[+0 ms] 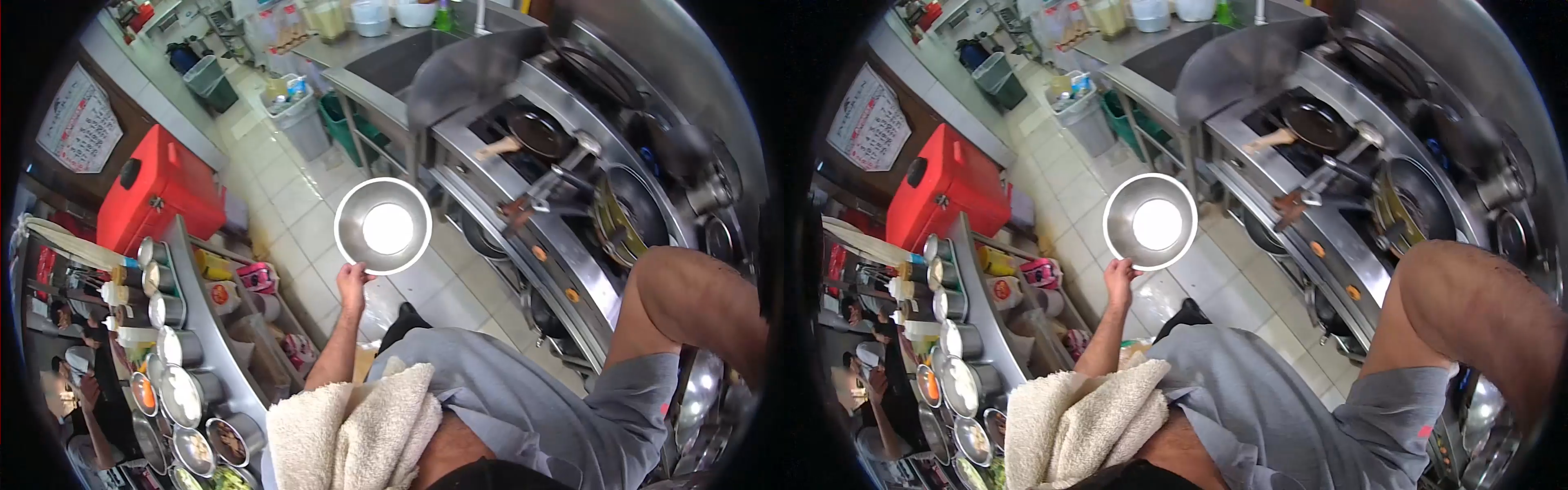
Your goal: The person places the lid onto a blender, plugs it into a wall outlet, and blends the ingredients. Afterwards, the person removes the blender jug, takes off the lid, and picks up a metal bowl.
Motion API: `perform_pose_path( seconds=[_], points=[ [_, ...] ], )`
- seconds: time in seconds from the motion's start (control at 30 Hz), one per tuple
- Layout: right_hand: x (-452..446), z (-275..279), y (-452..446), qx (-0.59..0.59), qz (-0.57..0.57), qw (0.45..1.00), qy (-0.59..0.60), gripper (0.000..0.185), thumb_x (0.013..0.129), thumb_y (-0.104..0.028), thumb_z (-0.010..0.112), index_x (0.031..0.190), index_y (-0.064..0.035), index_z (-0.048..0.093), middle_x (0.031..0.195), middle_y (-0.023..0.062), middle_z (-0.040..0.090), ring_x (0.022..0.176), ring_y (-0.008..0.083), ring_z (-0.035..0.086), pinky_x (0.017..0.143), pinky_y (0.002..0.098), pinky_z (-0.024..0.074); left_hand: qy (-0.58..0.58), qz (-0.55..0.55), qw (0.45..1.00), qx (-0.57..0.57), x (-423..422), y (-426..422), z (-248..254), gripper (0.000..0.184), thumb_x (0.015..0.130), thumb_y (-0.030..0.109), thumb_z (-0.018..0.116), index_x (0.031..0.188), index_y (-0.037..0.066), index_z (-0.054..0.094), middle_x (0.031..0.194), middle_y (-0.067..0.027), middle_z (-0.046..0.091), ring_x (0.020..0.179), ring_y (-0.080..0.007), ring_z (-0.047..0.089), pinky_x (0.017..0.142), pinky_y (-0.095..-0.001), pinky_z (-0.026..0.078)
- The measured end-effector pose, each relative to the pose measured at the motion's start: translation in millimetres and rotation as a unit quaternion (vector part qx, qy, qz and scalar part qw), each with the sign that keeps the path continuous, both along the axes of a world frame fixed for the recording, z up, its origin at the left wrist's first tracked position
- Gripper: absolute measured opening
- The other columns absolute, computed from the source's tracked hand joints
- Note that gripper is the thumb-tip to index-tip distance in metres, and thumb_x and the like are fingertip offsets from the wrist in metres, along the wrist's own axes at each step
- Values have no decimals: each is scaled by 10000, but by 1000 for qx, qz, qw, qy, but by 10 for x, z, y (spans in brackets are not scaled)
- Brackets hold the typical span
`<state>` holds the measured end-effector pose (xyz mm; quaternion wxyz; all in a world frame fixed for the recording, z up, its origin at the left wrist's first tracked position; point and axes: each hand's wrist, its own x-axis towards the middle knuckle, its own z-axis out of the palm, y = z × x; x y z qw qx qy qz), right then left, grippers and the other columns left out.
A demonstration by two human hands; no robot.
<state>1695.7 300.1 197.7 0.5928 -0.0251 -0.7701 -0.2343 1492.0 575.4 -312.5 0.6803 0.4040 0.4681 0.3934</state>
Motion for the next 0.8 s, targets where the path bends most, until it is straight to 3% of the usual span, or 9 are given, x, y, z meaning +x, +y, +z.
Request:
perform_pose_path(
  seconds=[0.2, 0.3, 0.33, 0.4, 0.43, 0.53, 0.67, 0.77, 0.8],
  points=[
    [579, 143, 1537, -6, 102, 990, 96, 483, 825, -311, 443, 1158, 36, 482, 1160, 191, 488, 1139, 344, 396, 998, 516, 234, -76, -10, 997, 22, 345, 1045, 493, 82, 792, 66, 535, 761, 10, 482, 651, -37, 500, 530, -131, 520, 526, -253, 503],
    [1052, -179, 2576, -142, 119, 957, 223, 474, 825, -297, 444, 1161, 34, 481, 1157, 188, 491, 1139, 337, 399, 999, 511, 238, -112, 3, 993, 47, 477, 1461, 721, 70, 799, 74, 531, 799, 12, 498, 702, -42, 544, 567, -110, 531, 525, -245, 502],
    [1127, -410, 2932, -209, 72, 937, 269, 470, 825, -293, 445, 1162, 34, 480, 1157, 187, 492, 1139, 334, 400, 1000, 509, 240, -114, 4, 992, 51, 513, 1591, 784, 70, 799, 74, 531, 799, 12, 498, 702, -42, 544, 567, -110, 531, 525, -245, 502],
    [1007, -1054, 3620, -350, -283, 837, 311, 376, 834, -191, 534, 1158, -2, 506, 1110, 92, 541, 1035, 163, 484, 906, 288, 373, -126, 29, 990, 55, 580, 1828, 888, 68, 801, 76, 534, 792, 16, 501, 704, -38, 542, 568, -109, 532, 524, -245, 503],
    [1035, -1347, 4000, -376, -281, 822, 321, 472, 740, -300, 685, 1102, -26, 556, 1037, 96, 568, 918, 176, 522, 822, 315, 414, -136, 32, 988, 62, 596, 1955, 918, 69, 800, 77, 539, 780, 23, 502, 707, -37, 544, 573, -109, 535, 522, -247, 505],
    [1430, -2533, 5027, -570, -338, 702, 262, 620, 721, -362, 684, 1199, -26, 477, 1079, 187, 525, 1010, 259, 507, 861, 350, 417, -150, 56, 984, 75, 672, 2451, 887, 78, 804, 72, 531, 756, 18, 500, 724, -54, 556, 588, -128, 549, 516, -263, 502],
    [1656, -3021, 5855, -816, -158, 482, 277, 798, 717, -496, 645, 1319, -75, 334, 1140, 174, 491, 925, 274, 541, 666, 393, 494, -138, 79, 982, 104, 933, 3167, 991, 68, 799, 69, 535, 761, 21, 507, 723, -50, 558, 584, -119, 546, 520, -257, 508],
    [1906, -3189, 6479, -863, 46, 412, 288, 714, 764, -486, 592, 1328, -136, 327, 1104, 145, 482, 751, 255, 542, 645, 409, 502, -122, 67, 984, 115, 1198, 3695, 1090, 65, 803, 77, 532, 806, 15, 509, 734, -42, 551, 599, -108, 546, 534, -258, 512],
    [2018, -3178, 6675, -875, 74, 398, 265, 732, 770, -481, 584, 1357, -164, 284, 1256, 197, 412, 882, 315, 564, 684, 422, 502, -107, 58, 985, 122, 1258, 3886, 1124, 76, 807, 83, 527, 833, 15, 504, 733, -31, 540, 608, -101, 545, 538, -261, 513]
  ],
)
